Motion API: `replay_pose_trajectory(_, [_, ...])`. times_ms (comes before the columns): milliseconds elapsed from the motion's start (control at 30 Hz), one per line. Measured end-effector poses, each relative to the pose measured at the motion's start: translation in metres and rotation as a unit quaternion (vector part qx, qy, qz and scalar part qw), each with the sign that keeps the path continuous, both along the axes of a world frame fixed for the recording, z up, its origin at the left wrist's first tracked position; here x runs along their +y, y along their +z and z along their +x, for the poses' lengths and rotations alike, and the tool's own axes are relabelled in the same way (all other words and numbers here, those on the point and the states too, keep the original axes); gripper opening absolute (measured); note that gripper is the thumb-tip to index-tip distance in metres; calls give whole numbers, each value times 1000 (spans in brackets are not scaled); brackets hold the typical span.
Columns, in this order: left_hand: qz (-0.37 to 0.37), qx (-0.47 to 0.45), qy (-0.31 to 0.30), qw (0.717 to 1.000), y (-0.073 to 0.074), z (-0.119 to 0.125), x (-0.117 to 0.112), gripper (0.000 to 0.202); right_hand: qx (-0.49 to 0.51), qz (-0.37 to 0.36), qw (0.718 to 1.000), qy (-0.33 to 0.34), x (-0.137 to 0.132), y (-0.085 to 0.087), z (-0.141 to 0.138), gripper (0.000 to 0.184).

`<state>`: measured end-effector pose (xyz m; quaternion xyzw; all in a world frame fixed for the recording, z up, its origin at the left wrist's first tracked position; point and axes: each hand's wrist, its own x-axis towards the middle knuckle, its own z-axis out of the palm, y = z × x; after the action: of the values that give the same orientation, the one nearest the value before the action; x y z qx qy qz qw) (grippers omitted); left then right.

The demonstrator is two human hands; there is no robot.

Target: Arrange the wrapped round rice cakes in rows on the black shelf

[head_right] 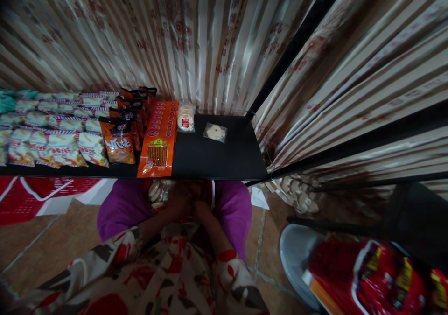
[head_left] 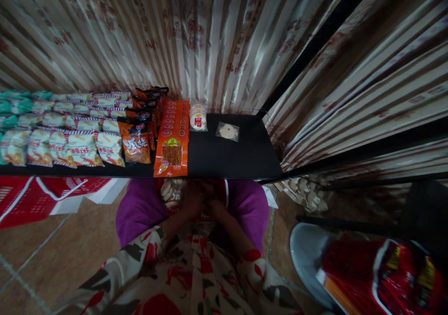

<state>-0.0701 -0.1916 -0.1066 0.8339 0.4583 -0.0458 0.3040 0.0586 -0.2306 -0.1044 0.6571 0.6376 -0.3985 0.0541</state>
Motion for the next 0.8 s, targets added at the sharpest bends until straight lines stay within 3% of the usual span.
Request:
replay_pose_trajectory(167, [-118,-94,58,987,-3,-6,2,40,9,10,1000,3,-1,4,0,24])
replay_pose_trajectory(433, [-139,-165,163,963,5,-24,17,33,87,68,992,-56,14,12,9,21])
replay_pose_trajectory(633, [-167,-230,225,932,13,-33,17,32,160,94,972,-146,18,14,13,39])
replay_pose_trajectory(800, [-201,-299,269,893,28,-37,14,30,280,96,933,-205,16,25,14,30])
